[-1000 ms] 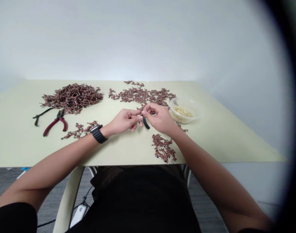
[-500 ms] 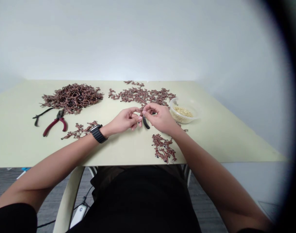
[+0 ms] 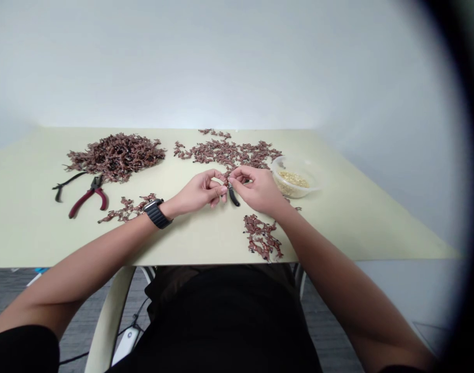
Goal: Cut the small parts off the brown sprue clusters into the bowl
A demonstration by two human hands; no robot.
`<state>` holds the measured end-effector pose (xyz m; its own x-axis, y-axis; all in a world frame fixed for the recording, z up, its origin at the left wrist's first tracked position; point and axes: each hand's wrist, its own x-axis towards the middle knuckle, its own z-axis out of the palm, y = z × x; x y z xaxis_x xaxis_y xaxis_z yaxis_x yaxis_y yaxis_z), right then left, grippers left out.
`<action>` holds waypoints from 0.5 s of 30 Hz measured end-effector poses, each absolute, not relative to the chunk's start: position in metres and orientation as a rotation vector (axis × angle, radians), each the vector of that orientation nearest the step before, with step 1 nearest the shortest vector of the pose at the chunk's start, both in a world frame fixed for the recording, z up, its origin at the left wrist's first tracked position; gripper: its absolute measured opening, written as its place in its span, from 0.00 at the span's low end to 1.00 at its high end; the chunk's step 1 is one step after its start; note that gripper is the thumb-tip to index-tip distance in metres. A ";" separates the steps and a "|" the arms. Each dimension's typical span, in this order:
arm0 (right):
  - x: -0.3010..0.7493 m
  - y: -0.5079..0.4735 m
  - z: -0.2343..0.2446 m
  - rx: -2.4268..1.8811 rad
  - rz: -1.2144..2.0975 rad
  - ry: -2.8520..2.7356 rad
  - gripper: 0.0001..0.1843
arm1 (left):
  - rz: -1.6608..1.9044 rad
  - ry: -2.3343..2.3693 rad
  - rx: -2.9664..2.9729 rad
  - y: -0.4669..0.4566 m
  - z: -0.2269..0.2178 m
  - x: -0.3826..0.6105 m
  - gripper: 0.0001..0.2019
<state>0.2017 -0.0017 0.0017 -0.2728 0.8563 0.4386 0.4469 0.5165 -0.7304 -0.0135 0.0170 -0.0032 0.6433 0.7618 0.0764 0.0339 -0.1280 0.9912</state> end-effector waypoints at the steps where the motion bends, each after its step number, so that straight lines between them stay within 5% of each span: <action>1: 0.202 -0.002 0.002 -1.076 0.564 -1.932 0.08 | 0.711 0.675 1.603 0.017 -0.004 -0.014 0.13; 6: 0.198 -0.003 0.000 -1.059 0.455 -1.976 0.06 | 0.732 0.706 1.764 0.018 -0.006 -0.018 0.12; 11: 0.193 0.000 -0.003 -1.077 1.054 -1.705 0.13 | 0.807 0.800 2.044 0.019 -0.005 -0.022 0.14; 15: 0.195 0.001 -0.001 -1.065 1.108 -1.689 0.17 | 0.733 0.679 1.794 0.022 -0.005 -0.022 0.12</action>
<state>0.1954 0.0011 -0.0013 -0.2942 0.9375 0.1857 0.2033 0.2512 -0.9463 -0.0216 0.0215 -0.0048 0.6537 0.7388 0.1637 0.1069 -0.3043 0.9466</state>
